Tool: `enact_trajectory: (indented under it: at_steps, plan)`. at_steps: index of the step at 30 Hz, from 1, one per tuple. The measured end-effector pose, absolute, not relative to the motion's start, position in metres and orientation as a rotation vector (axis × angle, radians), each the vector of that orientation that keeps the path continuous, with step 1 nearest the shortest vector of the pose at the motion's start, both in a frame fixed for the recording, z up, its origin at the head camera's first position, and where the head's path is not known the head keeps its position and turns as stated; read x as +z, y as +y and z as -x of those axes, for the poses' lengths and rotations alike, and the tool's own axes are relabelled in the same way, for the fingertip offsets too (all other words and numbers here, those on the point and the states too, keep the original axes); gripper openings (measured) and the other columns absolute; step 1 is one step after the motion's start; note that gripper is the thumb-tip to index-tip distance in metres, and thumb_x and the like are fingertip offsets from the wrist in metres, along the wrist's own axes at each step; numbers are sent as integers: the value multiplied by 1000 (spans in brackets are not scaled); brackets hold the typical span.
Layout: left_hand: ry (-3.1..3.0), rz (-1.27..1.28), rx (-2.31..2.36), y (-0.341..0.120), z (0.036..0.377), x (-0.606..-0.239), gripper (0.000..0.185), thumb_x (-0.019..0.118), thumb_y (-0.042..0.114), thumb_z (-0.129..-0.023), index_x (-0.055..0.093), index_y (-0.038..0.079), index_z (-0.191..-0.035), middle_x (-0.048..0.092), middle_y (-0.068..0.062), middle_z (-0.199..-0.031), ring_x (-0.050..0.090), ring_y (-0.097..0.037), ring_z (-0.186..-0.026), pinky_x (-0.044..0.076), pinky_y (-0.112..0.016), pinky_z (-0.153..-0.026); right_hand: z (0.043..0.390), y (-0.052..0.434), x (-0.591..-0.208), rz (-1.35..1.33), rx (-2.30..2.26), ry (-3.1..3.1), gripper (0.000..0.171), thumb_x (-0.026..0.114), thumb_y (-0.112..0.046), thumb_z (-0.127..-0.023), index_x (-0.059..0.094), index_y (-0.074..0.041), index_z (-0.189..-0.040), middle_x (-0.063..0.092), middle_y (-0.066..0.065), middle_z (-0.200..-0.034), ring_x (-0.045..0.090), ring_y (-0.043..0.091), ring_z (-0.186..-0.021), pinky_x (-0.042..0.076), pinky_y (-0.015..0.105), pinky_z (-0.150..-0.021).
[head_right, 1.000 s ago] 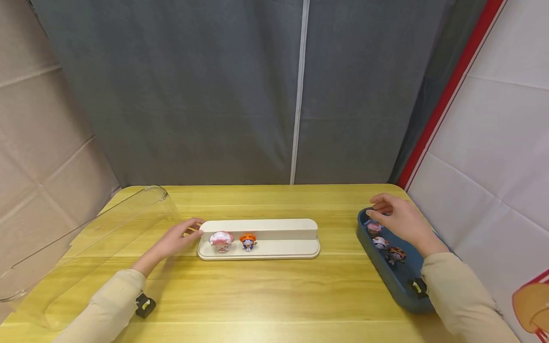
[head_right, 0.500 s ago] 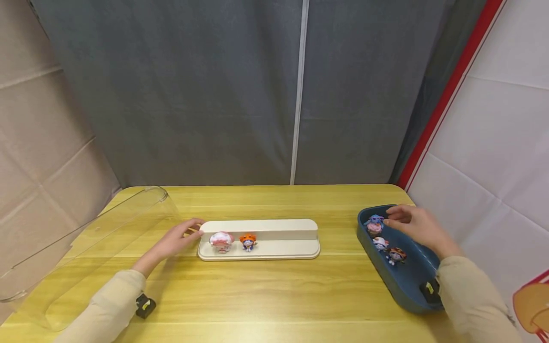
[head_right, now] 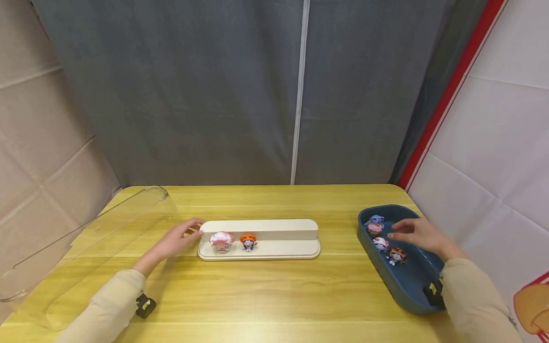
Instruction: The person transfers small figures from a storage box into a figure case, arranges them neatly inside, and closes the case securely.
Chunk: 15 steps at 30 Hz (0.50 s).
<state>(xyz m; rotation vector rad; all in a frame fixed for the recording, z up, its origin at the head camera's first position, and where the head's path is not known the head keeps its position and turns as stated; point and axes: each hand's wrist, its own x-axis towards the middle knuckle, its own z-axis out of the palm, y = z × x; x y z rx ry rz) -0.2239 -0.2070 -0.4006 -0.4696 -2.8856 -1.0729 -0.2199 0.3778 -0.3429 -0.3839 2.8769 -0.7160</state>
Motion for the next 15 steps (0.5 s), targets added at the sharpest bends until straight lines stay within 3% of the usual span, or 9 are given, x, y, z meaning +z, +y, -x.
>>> enact_trajectory:
  at_steps: [6,15]
  plan:
    - [-2882,475,-1084,-206,222,-398,31,52,21,-90,51,6,-117,56,-13,-104,54,-27,-91,43,-42,-78,223,387,-351,372,-718,2736,45,58,-31,-85,54,6,-109,58,8,-96,52,22,-86,45,39,-72]
    - [-2891,478,-1081,-208,222,-400,33,51,23,-91,49,6,-119,55,-13,-106,53,-27,-92,43,-43,-79,224,392,-359,414,-918,2474,34,55,-15,-86,50,11,-107,56,9,-92,48,14,-76,41,36,-62]
